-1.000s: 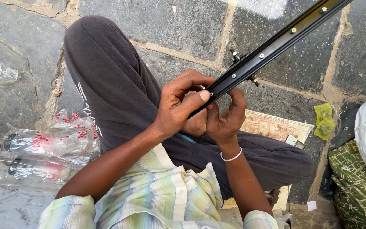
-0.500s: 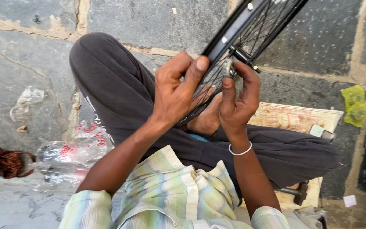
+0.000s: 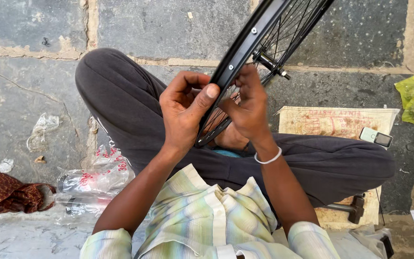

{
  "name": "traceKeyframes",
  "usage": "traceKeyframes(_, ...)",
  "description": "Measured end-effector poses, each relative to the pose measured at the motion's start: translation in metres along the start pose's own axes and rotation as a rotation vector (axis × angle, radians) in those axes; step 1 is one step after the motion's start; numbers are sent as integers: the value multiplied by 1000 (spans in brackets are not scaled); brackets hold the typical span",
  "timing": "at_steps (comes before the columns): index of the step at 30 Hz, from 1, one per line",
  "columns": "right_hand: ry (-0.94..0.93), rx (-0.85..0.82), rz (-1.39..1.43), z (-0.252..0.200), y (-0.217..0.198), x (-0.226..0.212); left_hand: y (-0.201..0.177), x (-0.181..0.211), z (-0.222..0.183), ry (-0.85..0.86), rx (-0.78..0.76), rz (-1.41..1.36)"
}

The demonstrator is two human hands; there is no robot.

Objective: The person sits on the floor and inserts metal nipples into holes in a bicycle rim, threading them onto spokes by hand. They rotate the rim to access different holes and pick up small parts from the ground one at a time.

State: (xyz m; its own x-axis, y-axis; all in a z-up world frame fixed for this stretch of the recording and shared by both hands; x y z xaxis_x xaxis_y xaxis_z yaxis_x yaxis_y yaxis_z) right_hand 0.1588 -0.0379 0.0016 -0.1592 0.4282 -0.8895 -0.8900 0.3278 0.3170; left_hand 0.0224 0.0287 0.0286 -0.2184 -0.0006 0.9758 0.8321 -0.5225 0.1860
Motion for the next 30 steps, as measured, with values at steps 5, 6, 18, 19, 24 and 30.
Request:
traceKeyframes(5,192,-47,350,14,5,0,-4,0,9,31,61,-26)
traceKeyframes(6,174,-59,486,16,6,1,-6,-1,10,33,65,3)
traceKeyframes(18,-63,-11,-290,5,2,2,-4,-1,3,85,45,154)
traceKeyframes(19,3,-37,-112,5,0,1,-4,1,2,105,31,108)
traceKeyframes(24,94,-68,366,5,5,5,-10,11,-4,294,58,274)
traceKeyframes(30,139,-80,236,10,7,0,-5,11,0,257,66,286)
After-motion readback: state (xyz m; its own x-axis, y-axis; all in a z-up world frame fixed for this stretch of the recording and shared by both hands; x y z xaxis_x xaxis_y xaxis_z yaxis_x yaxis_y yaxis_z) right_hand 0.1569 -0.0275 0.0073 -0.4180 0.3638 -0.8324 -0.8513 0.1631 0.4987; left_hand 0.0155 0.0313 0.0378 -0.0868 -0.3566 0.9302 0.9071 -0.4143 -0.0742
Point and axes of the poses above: each hand's wrist, its own z-axis towards the middle knuckle, its own y-axis out of the palm, x = y × z, the point moved 3 cm from there along z, towards the middle knuckle, and after that the axes turned 6 degrees about z, right-handed, at the moved point
